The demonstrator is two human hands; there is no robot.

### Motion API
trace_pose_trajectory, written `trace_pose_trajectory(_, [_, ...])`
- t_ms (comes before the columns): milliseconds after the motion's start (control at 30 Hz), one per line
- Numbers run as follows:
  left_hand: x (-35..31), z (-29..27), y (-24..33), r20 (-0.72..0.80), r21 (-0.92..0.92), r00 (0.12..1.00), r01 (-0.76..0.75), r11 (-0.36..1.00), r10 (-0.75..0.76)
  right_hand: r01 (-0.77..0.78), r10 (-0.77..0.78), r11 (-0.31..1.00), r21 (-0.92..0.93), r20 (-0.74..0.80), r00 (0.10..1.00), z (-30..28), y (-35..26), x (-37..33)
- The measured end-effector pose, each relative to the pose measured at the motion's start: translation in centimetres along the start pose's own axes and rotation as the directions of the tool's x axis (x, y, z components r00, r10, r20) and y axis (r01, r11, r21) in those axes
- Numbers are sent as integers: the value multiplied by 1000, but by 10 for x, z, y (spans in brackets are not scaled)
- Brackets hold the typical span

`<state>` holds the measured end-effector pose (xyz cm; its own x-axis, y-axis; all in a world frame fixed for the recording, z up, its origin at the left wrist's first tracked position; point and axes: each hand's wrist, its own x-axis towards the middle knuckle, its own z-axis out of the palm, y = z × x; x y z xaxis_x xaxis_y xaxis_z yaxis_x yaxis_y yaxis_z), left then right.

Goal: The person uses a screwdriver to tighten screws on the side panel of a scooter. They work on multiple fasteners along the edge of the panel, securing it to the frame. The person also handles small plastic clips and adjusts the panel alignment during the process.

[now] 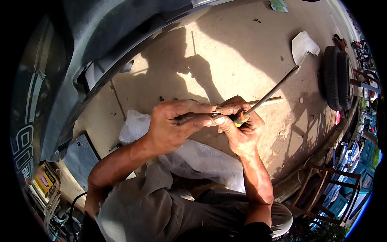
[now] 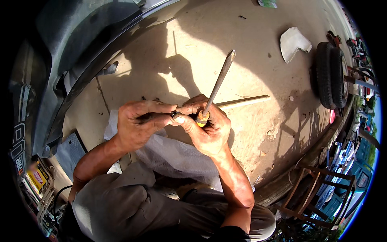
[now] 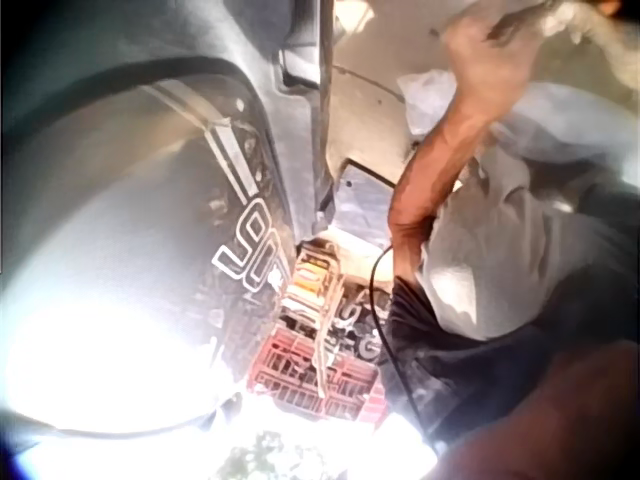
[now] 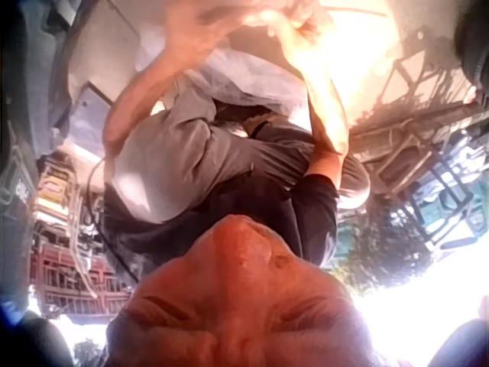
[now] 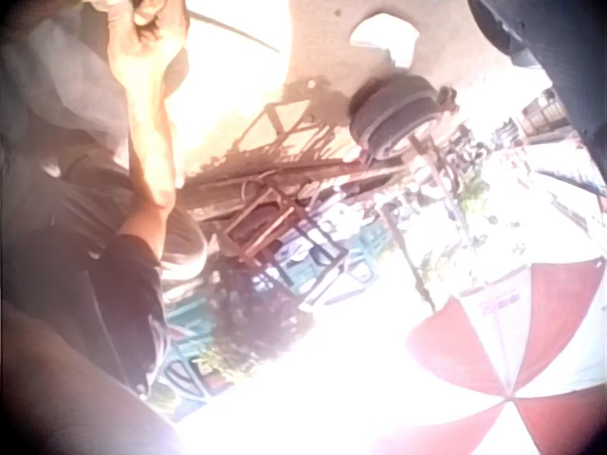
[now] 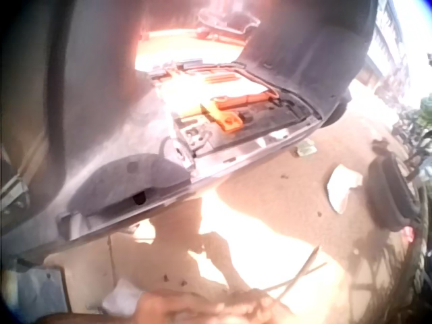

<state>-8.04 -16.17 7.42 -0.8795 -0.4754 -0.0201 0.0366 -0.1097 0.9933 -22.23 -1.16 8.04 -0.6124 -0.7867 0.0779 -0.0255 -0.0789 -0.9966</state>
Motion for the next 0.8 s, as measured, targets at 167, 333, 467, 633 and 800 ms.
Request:
trace_pose_trajectory(167, [5, -1, 7, 26, -72, 993, 113, 991, -112, -7, 7, 1000, 19, 4, 1000, -6, 1, 5])
trace_pose_trajectory(333, [5, 5, 5, -7, -120, 1000, 15, 993, -16, 186, -181, 969, -160, 45, 982, -12, 6, 7])
trace_pose_trajectory(467, [5, 4, 6, 15, -139, 999, -28, 990, 31, 180, -177, 966, -185, 33, 984, -12, 3, 6])
trace_pose_trajectory(633, [6, 7, 9, -35, -128, 999, -38, 991, 34, 184, -183, 971, -153, 24, 983, -11, -3, 6])
trace_pose_trajectory(800, [8, 8, 11, -35, -26, 996, -83, 996, 82, 162, -162, 984, -78, 6, 987, -11, -6, 8])
